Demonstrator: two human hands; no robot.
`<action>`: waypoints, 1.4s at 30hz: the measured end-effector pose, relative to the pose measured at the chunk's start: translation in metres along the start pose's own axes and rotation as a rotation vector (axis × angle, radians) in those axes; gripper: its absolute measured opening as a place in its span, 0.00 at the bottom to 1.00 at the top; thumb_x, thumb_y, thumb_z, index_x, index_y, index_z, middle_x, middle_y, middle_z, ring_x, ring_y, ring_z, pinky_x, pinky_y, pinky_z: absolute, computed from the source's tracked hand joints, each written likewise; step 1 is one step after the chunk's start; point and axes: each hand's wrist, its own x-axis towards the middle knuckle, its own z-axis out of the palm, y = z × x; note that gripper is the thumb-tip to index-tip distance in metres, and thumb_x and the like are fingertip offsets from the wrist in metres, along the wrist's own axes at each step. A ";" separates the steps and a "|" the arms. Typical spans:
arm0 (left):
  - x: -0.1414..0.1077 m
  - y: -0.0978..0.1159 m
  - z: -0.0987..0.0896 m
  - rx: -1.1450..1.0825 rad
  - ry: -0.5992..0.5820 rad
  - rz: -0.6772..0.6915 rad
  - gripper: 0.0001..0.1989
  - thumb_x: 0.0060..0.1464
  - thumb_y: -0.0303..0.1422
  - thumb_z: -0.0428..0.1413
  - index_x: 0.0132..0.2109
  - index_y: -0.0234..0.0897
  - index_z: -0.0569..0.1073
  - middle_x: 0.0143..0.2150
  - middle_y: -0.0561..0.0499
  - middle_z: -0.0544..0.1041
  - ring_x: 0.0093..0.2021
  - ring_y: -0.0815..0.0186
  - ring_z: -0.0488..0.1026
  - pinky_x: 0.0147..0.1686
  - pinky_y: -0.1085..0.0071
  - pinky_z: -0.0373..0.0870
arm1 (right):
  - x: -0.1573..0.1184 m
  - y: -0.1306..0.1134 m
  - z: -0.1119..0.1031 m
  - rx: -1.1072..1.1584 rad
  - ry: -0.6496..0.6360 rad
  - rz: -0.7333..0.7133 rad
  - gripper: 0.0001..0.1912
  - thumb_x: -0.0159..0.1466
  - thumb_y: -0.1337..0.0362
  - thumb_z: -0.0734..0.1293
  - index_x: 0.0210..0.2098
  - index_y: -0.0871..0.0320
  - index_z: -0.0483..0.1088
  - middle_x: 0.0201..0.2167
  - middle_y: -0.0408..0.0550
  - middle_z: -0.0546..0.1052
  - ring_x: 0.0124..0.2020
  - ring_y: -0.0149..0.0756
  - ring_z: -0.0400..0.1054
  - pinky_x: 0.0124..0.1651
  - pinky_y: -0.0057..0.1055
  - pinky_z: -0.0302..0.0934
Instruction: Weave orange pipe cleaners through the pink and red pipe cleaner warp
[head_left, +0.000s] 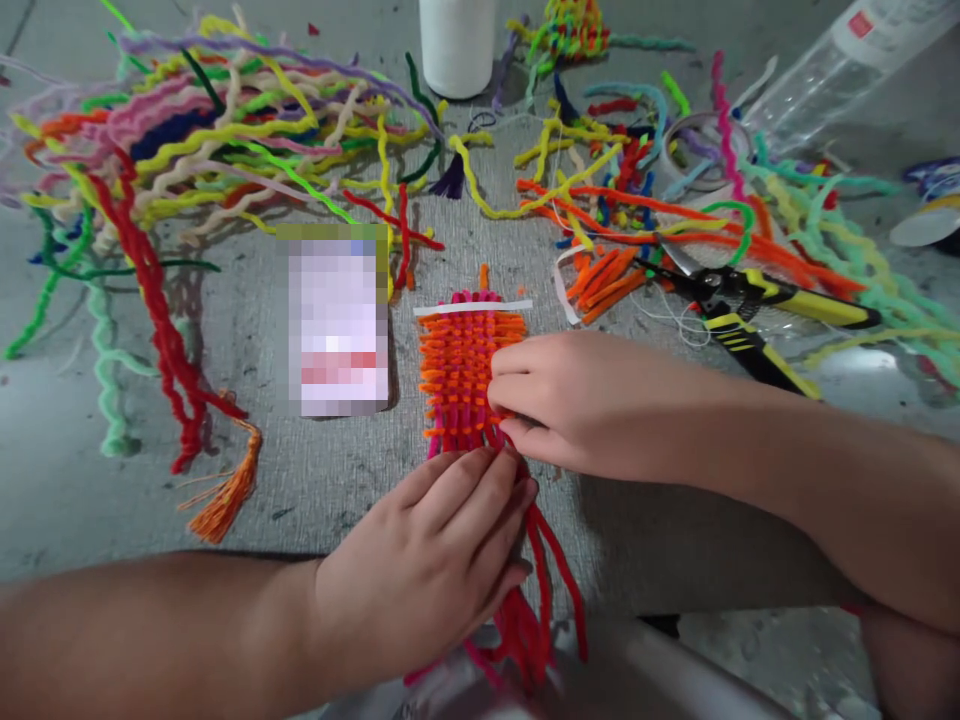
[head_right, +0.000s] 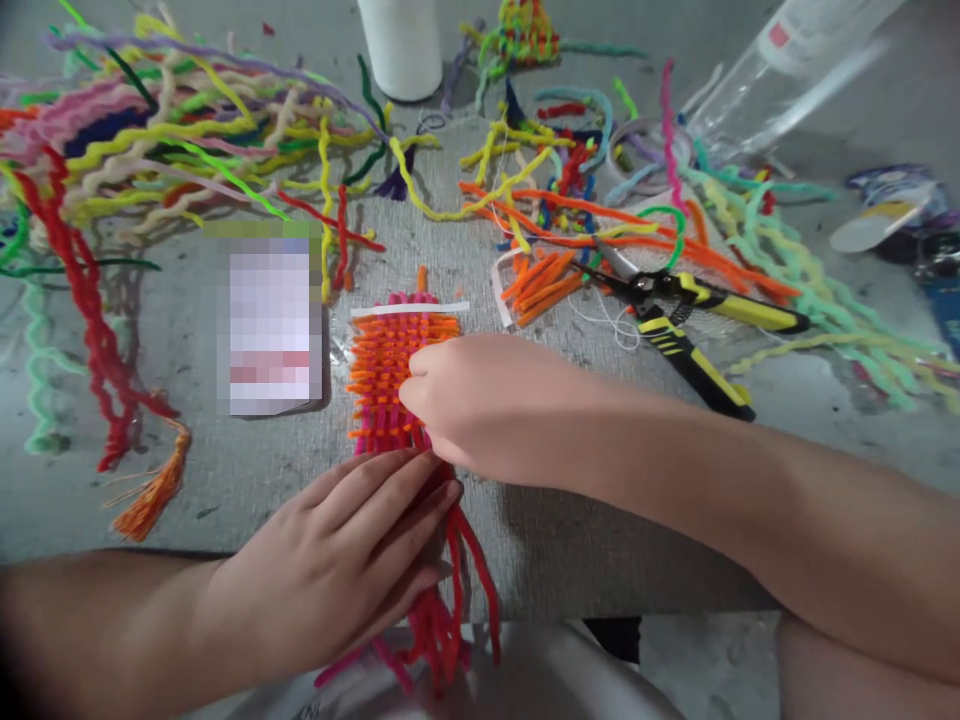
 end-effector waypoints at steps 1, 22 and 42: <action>0.000 0.000 0.000 -0.005 -0.007 -0.006 0.21 0.72 0.41 0.50 0.60 0.32 0.77 0.63 0.42 0.78 0.61 0.53 0.75 0.56 0.59 0.74 | 0.001 0.000 0.000 0.000 0.008 0.001 0.05 0.67 0.69 0.68 0.33 0.59 0.73 0.34 0.47 0.75 0.32 0.33 0.64 0.34 0.34 0.50; 0.004 -0.004 -0.006 -0.042 -0.024 0.028 0.17 0.71 0.37 0.49 0.54 0.31 0.77 0.63 0.38 0.77 0.62 0.51 0.76 0.54 0.60 0.80 | 0.003 -0.005 -0.006 -0.065 -0.019 0.094 0.06 0.63 0.70 0.71 0.30 0.58 0.73 0.31 0.47 0.75 0.27 0.32 0.62 0.30 0.36 0.46; 0.006 -0.009 -0.007 -0.044 0.008 0.028 0.20 0.72 0.40 0.48 0.57 0.29 0.75 0.62 0.32 0.76 0.62 0.46 0.76 0.52 0.56 0.82 | 0.001 -0.022 -0.017 -0.156 -0.279 0.288 0.07 0.60 0.75 0.72 0.33 0.56 0.78 0.34 0.49 0.80 0.28 0.36 0.67 0.28 0.36 0.49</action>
